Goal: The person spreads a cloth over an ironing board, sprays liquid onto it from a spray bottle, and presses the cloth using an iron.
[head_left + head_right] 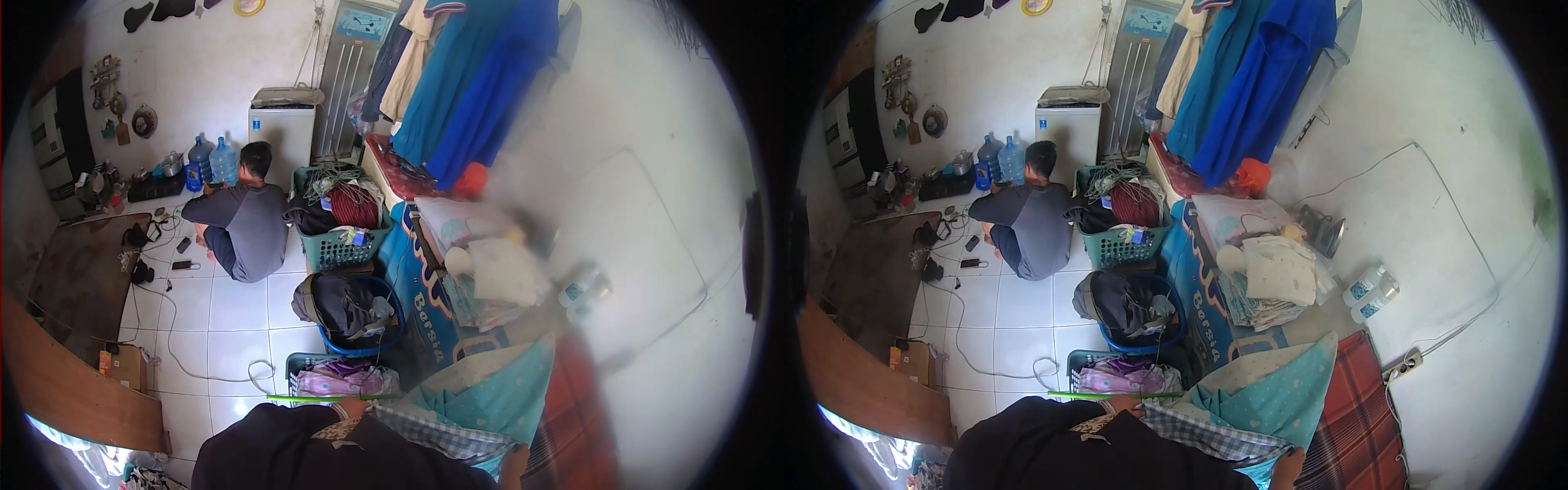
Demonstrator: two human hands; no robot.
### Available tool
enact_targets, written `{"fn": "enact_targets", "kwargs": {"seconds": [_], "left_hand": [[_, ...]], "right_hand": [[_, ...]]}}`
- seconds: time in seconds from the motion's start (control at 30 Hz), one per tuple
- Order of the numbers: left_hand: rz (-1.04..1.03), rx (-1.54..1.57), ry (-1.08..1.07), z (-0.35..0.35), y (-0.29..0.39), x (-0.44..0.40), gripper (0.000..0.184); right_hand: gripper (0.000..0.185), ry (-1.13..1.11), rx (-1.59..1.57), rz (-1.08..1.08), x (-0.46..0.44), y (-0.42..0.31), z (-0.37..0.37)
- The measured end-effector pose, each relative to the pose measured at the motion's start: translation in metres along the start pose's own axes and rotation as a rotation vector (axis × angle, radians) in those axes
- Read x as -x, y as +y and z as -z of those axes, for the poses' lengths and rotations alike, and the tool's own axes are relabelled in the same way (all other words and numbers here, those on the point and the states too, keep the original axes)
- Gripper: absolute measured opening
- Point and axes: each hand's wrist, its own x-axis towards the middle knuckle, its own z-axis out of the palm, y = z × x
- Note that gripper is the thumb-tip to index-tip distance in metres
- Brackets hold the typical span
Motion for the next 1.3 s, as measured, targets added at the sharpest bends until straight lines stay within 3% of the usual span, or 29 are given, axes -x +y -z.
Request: {"fn": "enact_targets", "kwargs": {"seconds": [0.17, 0.43, 0.6, 0.67, 0.77, 0.87, 0.97, 1.03, 1.07, 1.17, 1.23, 1.3], "left_hand": [[-0.124, -0.026, -0.011, 0.006, 0.013, 0.015, 0.025], [-0.111, -0.177, -0.099, -0.006, -0.003, 0.018, 0.025], [-0.058, -0.004, 0.160, 0.012, 0.018, 0.031, 0.027], [0.100, 0.169, 0.239, 0.021, 0.034, 0.036, 0.031], [0.127, 0.376, 0.425, 0.019, 0.038, 0.035, 0.034], [0.049, 0.506, 0.527, 0.047, 0.069, 0.050, 0.035], [0.019, 0.490, 0.480, 0.064, 0.080, 0.054, 0.034], [0.000, 0.481, 0.441, 0.069, 0.081, 0.056, 0.036], [0.009, 0.539, 0.408, 0.076, 0.093, 0.064, 0.037], [-0.032, 0.607, 0.390, 0.076, 0.110, 0.076, 0.036], [-0.063, 0.626, 0.602, 0.073, 0.122, 0.081, 0.031], [0.054, 0.631, 0.725, 0.088, 0.150, 0.091, 0.021]], "right_hand": [[0.024, -0.052, 0.026, -0.027, -0.002, 0.000, -0.001], [0.023, -0.041, -0.021, -0.024, 0.004, -0.004, 0.008], [0.025, 0.011, -0.107, 0.005, 0.002, 0.011, -0.004], [0.026, 0.045, -0.156, 0.003, 0.001, 0.019, -0.004], [0.027, -0.039, -0.389, -0.041, 0.006, 0.021, 0.011], [0.027, -0.060, -0.556, 0.009, 0.033, 0.020, 0.030], [0.026, -0.098, -0.651, 0.024, 0.055, 0.025, 0.039], [0.026, -0.023, -0.627, 0.170, 0.077, 0.009, 0.071], [0.024, -0.108, -0.692, 0.116, 0.090, -0.009, 0.103], [0.024, -0.086, -0.708, 0.175, 0.088, 0.024, 0.100], [0.021, -0.076, -0.784, 0.270, 0.096, 0.024, 0.145], [0.018, 0.066, -1.090, 0.322, 0.108, 0.027, 0.187]]}}
